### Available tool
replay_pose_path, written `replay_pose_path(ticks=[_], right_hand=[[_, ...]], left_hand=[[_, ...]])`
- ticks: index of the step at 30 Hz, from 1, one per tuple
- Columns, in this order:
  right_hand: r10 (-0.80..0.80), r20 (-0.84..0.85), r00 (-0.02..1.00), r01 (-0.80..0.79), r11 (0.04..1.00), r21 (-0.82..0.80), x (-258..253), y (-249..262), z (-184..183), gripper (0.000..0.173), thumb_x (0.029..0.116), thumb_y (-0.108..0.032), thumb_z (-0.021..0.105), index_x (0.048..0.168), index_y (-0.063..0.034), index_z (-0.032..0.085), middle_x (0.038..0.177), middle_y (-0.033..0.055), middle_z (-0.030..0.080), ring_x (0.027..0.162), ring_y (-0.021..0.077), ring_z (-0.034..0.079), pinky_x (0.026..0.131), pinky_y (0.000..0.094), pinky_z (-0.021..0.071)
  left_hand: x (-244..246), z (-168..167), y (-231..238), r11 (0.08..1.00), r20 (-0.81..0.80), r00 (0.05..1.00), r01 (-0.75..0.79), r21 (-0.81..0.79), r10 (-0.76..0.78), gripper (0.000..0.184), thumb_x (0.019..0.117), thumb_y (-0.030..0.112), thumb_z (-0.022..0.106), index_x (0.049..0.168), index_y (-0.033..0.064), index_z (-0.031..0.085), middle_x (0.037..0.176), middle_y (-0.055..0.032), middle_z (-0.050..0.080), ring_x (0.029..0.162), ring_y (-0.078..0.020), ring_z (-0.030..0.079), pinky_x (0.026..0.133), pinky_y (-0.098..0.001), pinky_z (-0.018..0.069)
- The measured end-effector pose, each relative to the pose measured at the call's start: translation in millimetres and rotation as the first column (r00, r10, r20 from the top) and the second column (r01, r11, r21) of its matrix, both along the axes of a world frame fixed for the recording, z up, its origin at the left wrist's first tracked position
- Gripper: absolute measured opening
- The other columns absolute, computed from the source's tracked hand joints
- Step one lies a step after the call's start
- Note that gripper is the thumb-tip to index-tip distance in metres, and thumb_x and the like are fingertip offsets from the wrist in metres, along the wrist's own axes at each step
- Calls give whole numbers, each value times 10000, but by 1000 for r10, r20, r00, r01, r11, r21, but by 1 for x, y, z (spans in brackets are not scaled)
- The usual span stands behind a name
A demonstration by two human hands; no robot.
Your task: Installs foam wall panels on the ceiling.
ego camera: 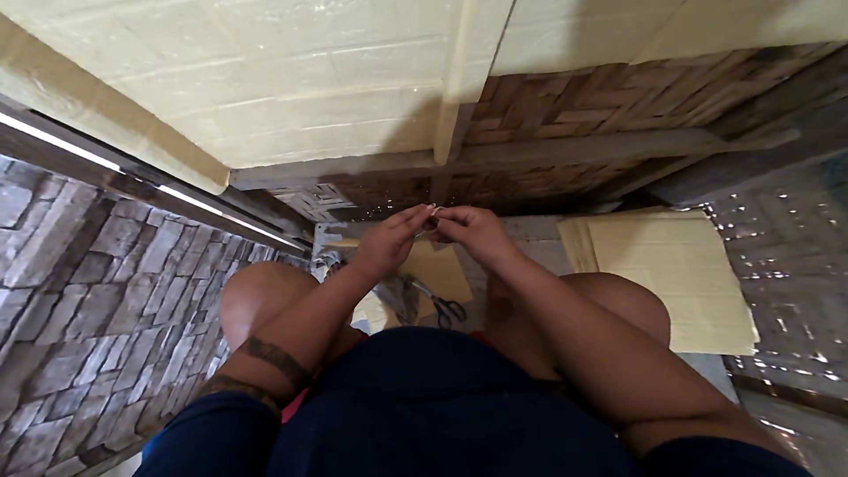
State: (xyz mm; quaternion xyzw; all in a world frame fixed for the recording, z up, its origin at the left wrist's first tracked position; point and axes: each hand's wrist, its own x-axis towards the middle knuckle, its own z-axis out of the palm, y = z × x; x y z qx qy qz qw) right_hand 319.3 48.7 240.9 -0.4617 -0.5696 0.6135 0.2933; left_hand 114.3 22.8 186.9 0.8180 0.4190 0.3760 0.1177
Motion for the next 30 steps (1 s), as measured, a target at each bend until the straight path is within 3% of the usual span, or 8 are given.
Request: replay_pose_path(ticks=[30], right_hand=[[-1,4,1000,1,999,37,1,0,-4,190,1031,-85,580,1134,11,707,1029,72,754,860,112,734,825,282,611]], left_hand=[[-2,-2,1,1000,-20,1000,12,19,-12,404,973,-41,526,1353,23,646,1354,-167,657,1184,-278,684,970,-418,570]])
